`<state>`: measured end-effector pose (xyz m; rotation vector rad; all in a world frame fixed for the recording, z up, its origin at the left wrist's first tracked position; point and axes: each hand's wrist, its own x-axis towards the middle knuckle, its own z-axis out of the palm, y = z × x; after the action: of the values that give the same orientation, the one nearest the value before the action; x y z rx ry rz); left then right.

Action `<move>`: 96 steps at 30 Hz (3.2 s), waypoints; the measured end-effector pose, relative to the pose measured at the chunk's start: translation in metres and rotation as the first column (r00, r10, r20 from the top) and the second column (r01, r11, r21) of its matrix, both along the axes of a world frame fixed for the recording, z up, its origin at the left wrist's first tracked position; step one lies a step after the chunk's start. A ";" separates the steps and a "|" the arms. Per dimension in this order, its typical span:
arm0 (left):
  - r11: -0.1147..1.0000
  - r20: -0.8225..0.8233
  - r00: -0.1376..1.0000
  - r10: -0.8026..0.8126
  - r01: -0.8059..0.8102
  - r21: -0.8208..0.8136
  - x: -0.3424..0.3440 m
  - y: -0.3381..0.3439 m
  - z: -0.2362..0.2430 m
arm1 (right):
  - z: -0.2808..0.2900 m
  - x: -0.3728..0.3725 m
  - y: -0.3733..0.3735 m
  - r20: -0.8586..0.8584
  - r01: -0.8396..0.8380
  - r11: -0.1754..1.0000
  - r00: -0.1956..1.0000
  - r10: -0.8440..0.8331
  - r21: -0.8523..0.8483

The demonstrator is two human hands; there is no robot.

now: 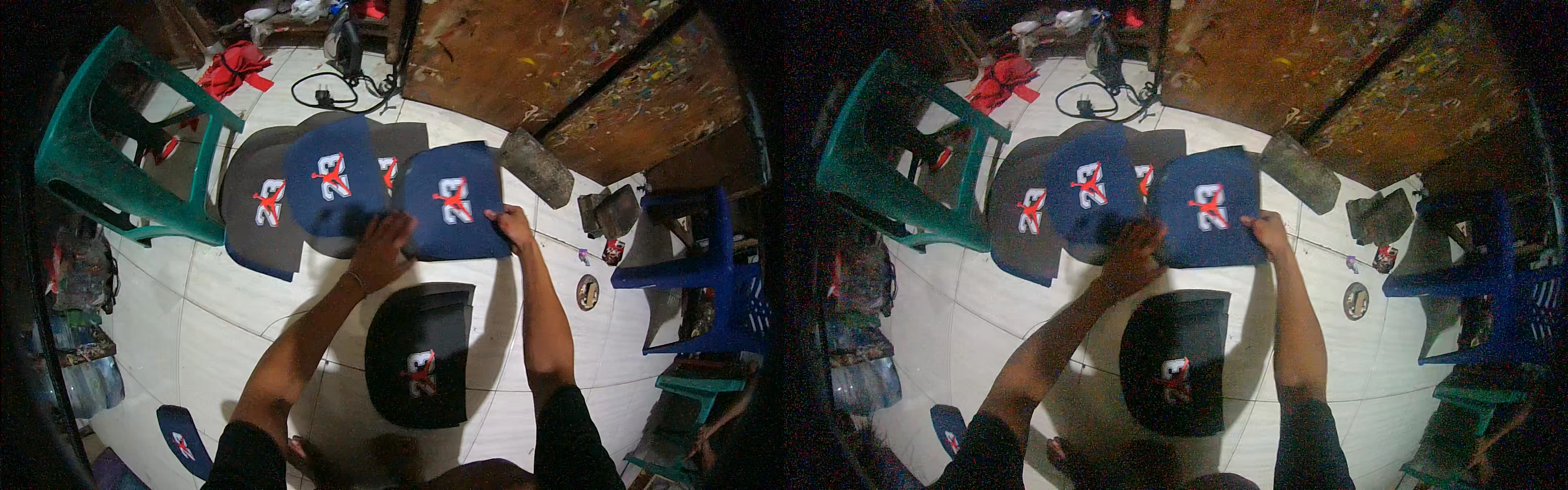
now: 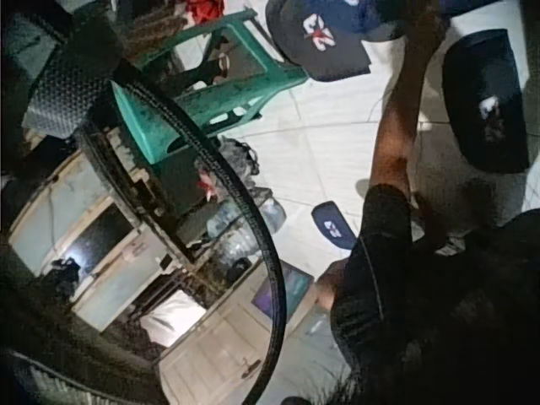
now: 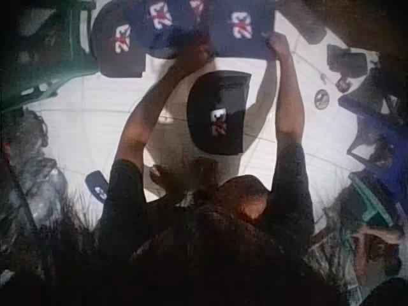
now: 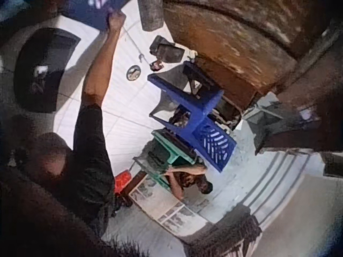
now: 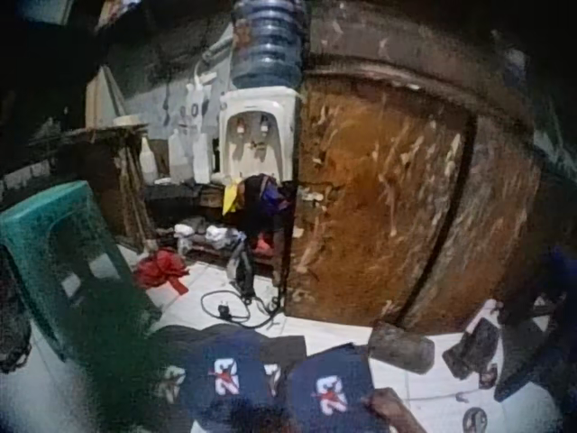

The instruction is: The person operates a manual screen printing press to apply a design onto a dark blue baseball cap. After printing, the person sits on the floor and organizes a large batch of finished caps, stacking them by color and smoothing the printed logos.

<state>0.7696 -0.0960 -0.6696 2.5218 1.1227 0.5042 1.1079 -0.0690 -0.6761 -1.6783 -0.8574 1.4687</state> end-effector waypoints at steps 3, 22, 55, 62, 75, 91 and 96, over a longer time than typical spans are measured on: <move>0.984 -0.057 0.985 0.164 -0.159 0.082 -0.009 0.001 -0.023 | -0.012 0.031 -0.046 0.209 -0.040 0.985 0.978 0.005 0.165; 0.973 -0.024 0.997 0.072 -0.065 0.220 0.009 0.015 -0.035 | 0.000 0.046 -0.135 -0.004 0.164 0.985 0.986 -0.164 0.055; 0.916 -0.124 0.949 0.290 -0.238 0.323 -0.035 0.022 -0.024 | -0.014 -0.075 -0.051 0.195 -0.099 0.988 0.978 0.075 0.119; 0.999 0.060 0.998 -0.015 0.013 0.035 -0.003 -0.051 -0.002 | 0.035 -0.129 -0.025 -0.269 0.098 0.990 0.955 -0.123 -0.106; 0.875 -0.326 0.813 0.482 -0.469 0.122 -0.113 0.051 -0.037 | -0.002 -0.126 -0.033 -0.013 0.036 0.989 0.999 -0.034 0.141; 0.933 0.109 0.926 0.361 -0.360 -0.032 0.013 -0.040 0.042 | 0.014 -0.124 -0.051 -0.117 0.092 0.992 0.990 -0.082 0.082; 0.966 0.461 0.856 0.234 -0.150 -0.211 0.008 -0.062 0.017 | 0.011 -0.133 -0.055 -0.053 -0.062 0.993 0.996 0.068 0.100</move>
<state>0.7776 -0.1582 -0.6521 1.9833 1.1606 0.9851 0.9747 -0.1235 -0.6649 -1.5422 -0.9461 1.4860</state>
